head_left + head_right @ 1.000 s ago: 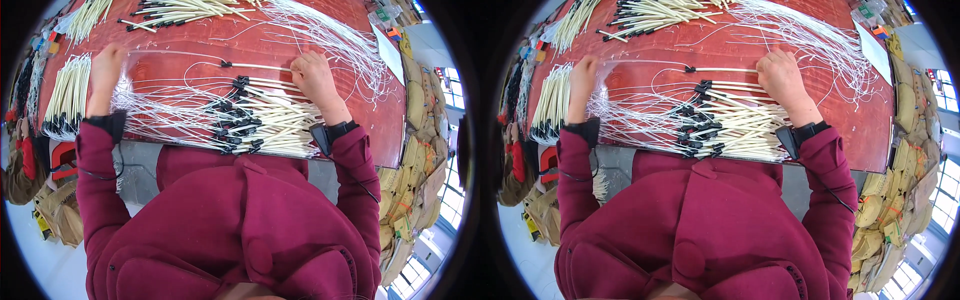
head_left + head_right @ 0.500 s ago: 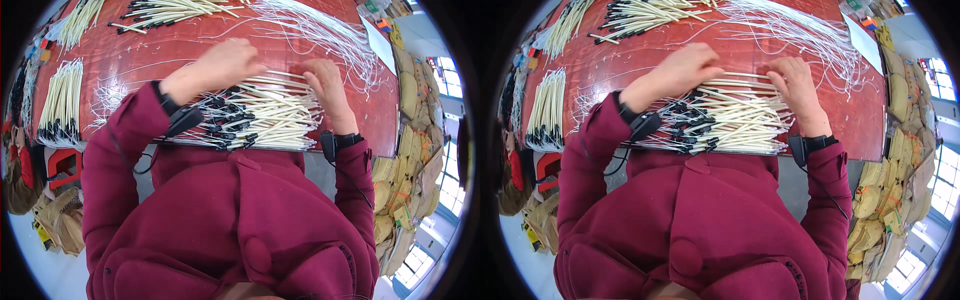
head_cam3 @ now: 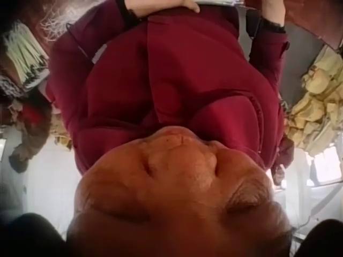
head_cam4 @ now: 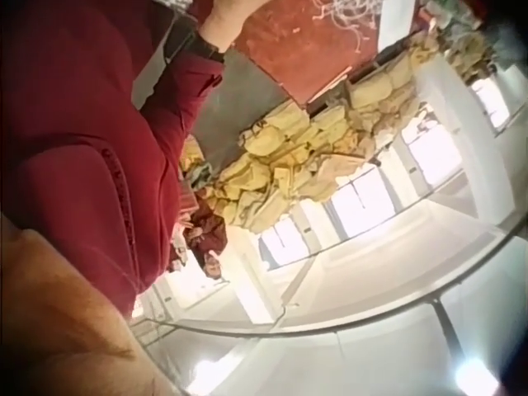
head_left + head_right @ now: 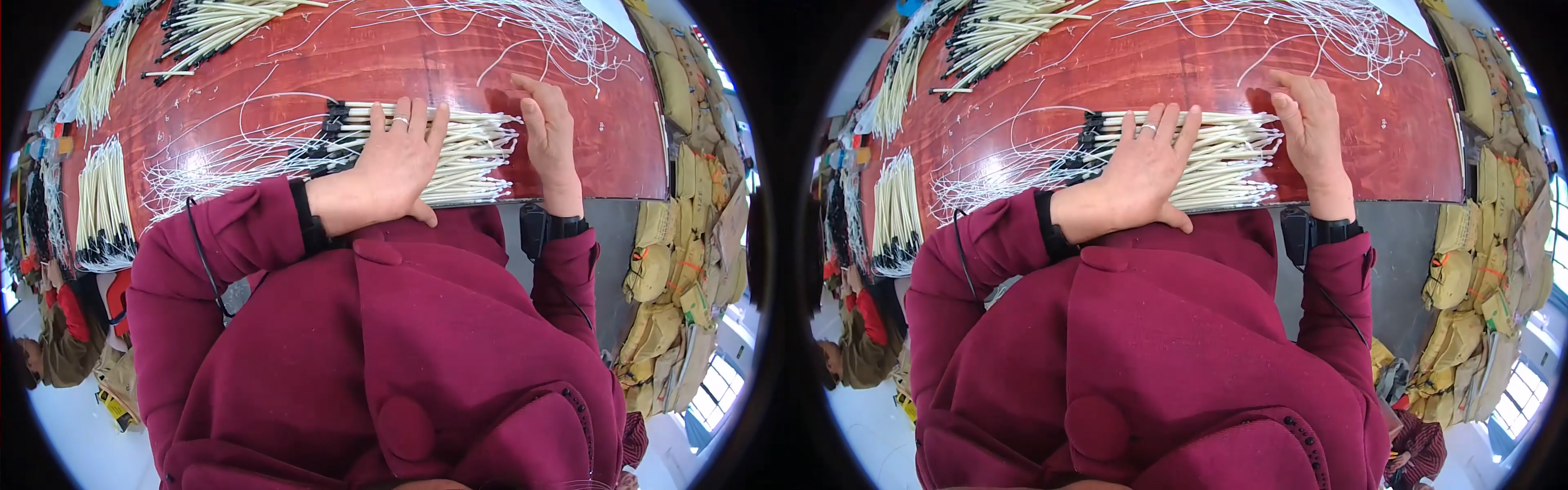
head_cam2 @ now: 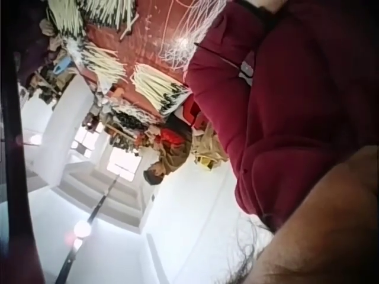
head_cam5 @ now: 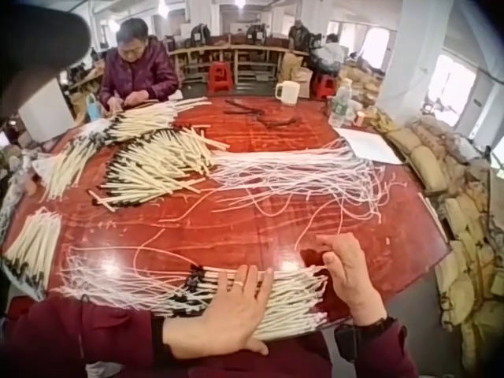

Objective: Sort and group small white sticks with attached strings on a manufacturing table.

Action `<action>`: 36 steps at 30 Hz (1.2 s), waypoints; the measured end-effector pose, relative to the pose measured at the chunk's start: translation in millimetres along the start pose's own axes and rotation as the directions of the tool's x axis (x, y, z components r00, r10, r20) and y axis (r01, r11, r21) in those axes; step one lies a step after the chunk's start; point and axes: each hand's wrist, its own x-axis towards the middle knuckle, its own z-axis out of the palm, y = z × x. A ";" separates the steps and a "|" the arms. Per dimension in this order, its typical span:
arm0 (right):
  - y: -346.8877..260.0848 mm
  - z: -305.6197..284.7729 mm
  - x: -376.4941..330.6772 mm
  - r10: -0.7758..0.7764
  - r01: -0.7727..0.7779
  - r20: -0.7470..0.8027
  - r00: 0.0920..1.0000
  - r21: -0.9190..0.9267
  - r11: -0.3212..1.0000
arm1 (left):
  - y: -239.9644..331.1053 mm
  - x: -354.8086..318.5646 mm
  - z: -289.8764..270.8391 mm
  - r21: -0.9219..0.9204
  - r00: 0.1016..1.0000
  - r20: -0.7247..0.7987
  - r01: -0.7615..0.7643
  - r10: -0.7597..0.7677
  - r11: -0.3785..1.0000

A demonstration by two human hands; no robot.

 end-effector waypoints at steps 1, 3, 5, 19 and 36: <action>-3.6 0.2 -1.5 -0.001 0.001 0.009 1.000 -0.017 1.000 | 2.4 -1.3 -0.6 -0.016 1.000 0.007 0.027 -0.027 1.000; -4.6 -2.7 -5.2 -0.002 0.003 0.011 1.000 -0.036 0.999 | 6.0 -1.6 -3.2 -0.026 0.999 0.011 0.049 -0.048 0.998; -2.1 -4.5 -11.2 0.030 -0.030 -0.045 0.999 -0.005 1.000 | 9.4 -1.5 -6.8 -0.069 0.993 0.101 0.066 -0.059 0.995; 0.3 13.5 -35.2 0.065 -0.064 -0.033 0.997 0.021 0.998 | 20.4 -0.6 1.1 -0.214 0.996 0.081 0.055 -0.038 0.975; -6.0 8.7 -39.6 0.037 -0.038 -0.060 0.998 -0.022 0.999 | 18.2 -0.2 -6.7 -0.250 0.987 0.158 0.037 0.003 0.967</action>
